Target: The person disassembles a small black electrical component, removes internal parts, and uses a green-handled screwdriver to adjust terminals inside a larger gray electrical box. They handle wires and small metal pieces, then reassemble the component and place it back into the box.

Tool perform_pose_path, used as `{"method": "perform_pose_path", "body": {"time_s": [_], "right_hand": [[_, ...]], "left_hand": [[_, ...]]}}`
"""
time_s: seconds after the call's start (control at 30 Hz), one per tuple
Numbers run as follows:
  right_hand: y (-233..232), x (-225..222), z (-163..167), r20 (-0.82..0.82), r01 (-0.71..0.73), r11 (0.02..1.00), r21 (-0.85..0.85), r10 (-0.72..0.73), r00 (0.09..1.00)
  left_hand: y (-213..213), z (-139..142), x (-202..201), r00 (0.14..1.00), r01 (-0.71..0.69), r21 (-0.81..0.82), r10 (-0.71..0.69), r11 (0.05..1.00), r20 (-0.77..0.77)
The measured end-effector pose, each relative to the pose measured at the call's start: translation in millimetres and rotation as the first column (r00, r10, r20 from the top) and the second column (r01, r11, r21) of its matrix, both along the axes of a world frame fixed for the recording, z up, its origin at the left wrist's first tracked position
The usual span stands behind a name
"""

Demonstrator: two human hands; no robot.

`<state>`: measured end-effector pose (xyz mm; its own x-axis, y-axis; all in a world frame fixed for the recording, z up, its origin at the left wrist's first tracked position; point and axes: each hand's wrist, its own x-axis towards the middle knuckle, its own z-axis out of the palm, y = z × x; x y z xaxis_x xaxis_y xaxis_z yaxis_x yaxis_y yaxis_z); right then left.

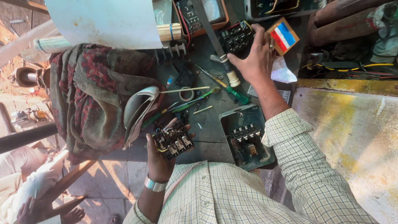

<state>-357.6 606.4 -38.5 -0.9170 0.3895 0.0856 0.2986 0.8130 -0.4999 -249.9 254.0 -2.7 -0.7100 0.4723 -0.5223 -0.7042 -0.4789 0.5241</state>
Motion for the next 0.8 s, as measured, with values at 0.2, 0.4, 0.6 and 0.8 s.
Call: {"method": "perform_pose_path", "body": {"time_s": [0.2,0.4,0.6,0.8], "right_hand": [[-1.9,10.7,-16.0,-0.122,0.074,0.992,-0.106,-0.087,0.989],[15.4,57.0,-3.2,-0.163,0.157,0.761,-0.63,-0.326,0.931],[14.0,113.9,22.9,0.088,0.09,-0.009,-0.996,-0.344,0.935],[0.0,155.5,38.6,0.153,-0.003,-0.445,-0.896,-0.314,0.937]], "left_hand": [[-0.4,-15.6,7.1,0.999,0.03,0.032,-0.03,0.999,0.019],[-28.6,-11.4,18.7,0.999,0.03,0.022,-0.03,0.999,0.011],[-40.7,-7.2,34.1,0.998,0.06,0.05,-0.06,0.997,0.012],[-35.5,3.9,47.1,0.996,0.084,0.032,-0.083,0.996,-0.014]]}}
